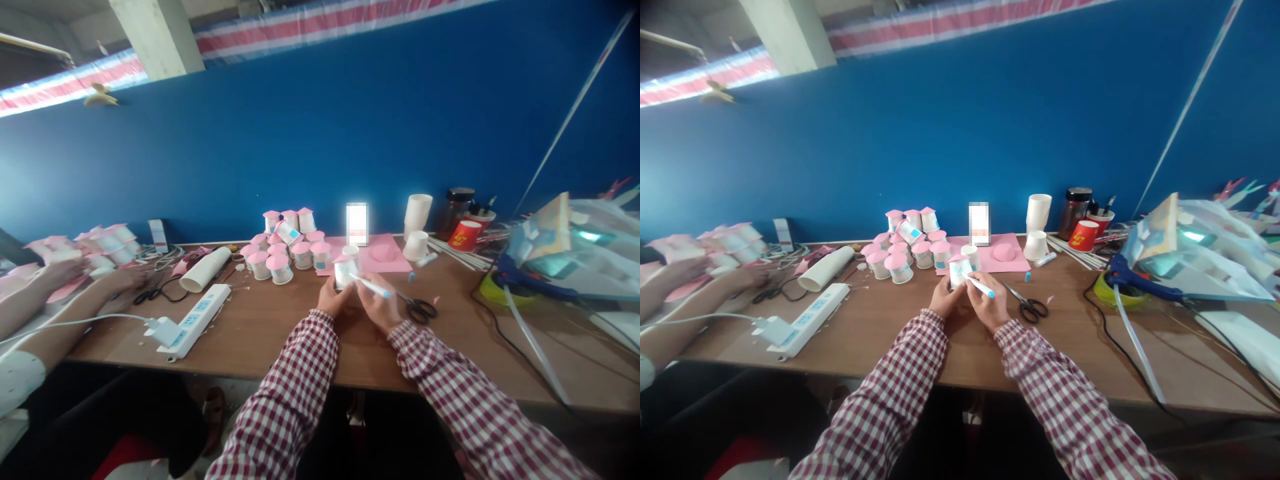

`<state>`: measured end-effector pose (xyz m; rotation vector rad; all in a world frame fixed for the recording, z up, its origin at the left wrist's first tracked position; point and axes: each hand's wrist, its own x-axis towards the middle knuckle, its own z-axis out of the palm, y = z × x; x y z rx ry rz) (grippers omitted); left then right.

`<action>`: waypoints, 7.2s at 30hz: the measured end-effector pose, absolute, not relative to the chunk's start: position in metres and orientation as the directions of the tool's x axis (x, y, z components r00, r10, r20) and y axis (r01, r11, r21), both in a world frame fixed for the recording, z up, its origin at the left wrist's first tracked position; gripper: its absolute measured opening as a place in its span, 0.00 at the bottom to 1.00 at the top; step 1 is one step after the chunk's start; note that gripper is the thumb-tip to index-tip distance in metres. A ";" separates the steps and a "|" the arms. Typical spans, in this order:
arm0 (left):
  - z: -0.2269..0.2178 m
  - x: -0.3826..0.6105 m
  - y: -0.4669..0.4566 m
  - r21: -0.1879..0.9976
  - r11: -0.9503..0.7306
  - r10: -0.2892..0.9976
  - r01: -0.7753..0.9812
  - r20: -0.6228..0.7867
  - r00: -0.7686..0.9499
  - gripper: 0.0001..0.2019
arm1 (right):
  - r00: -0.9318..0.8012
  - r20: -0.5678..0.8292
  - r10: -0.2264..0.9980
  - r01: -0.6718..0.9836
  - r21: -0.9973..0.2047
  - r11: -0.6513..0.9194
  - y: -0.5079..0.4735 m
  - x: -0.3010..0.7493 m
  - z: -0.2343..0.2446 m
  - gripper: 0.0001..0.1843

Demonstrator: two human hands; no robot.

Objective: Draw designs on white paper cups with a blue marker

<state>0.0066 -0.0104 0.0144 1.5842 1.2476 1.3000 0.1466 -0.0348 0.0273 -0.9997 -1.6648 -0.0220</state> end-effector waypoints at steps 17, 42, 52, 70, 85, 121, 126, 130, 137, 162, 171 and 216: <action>0.016 0.007 -0.011 0.936 -0.260 0.965 0.239 0.262 0.025 0.19 | -0.004 0.803 0.596 0.611 -0.470 0.637 -0.034 0.146 0.026 0.11; 0.015 0.006 -0.010 0.924 -0.246 0.967 0.293 0.257 0.003 0.20 | -0.027 0.802 0.597 0.621 -0.455 0.638 -0.036 0.147 0.029 0.10; 0.012 0.006 -0.008 0.925 -0.257 0.964 0.282 0.266 0.004 0.20 | -0.018 0.796 0.605 0.624 -0.464 0.629 -0.037 0.146 0.030 0.09; 0.004 0.004 -0.003 0.974 -0.221 0.973 0.051 0.224 -0.055 0.15 | -0.035 0.844 0.535 0.599 -0.411 0.687 -0.039 0.145 0.029 0.08; -0.001 0.003 0.000 0.977 -0.212 0.976 0.020 0.213 -0.050 0.20 | -0.079 0.825 0.559 0.597 -0.410 0.690 -0.039 0.145 0.029 0.09; 0.006 0.004 -0.004 0.973 -0.210 0.976 0.097 0.215 -0.036 0.23 | -0.056 0.830 0.555 0.613 -0.410 0.675 -0.035 0.145 0.028 0.11; 0.005 0.003 -0.004 0.971 -0.204 0.976 0.125 0.211 -0.045 0.22 | -0.063 0.825 0.562 0.617 -0.410 0.671 -0.035 0.145 0.028 0.11; 0.005 0.004 -0.003 0.969 -0.209 0.976 0.131 0.216 -0.041 0.22 | -0.060 0.823 0.565 0.612 -0.416 0.672 -0.036 0.146 0.028 0.11; 0.006 0.004 -0.004 0.975 -0.190 0.979 0.118 0.197 -0.058 0.23 | -0.053 0.825 0.563 0.618 -0.415 0.667 -0.036 0.146 0.029 0.12; 0.005 0.004 -0.005 0.972 -0.212 0.975 0.105 0.218 -0.049 0.22 | -0.051 0.823 0.566 0.612 -0.422 0.669 -0.038 0.146 0.029 0.09; 0.004 0.004 -0.004 0.968 -0.215 0.974 0.127 0.222 -0.052 0.22 | -0.055 0.827 0.559 0.617 -0.412 0.671 -0.038 0.146 0.029 0.08; 0.001 0.004 -0.002 0.974 -0.206 0.977 0.088 0.210 -0.040 0.22 | -0.039 0.820 0.571 0.608 -0.434 0.665 -0.037 0.146 0.028 0.10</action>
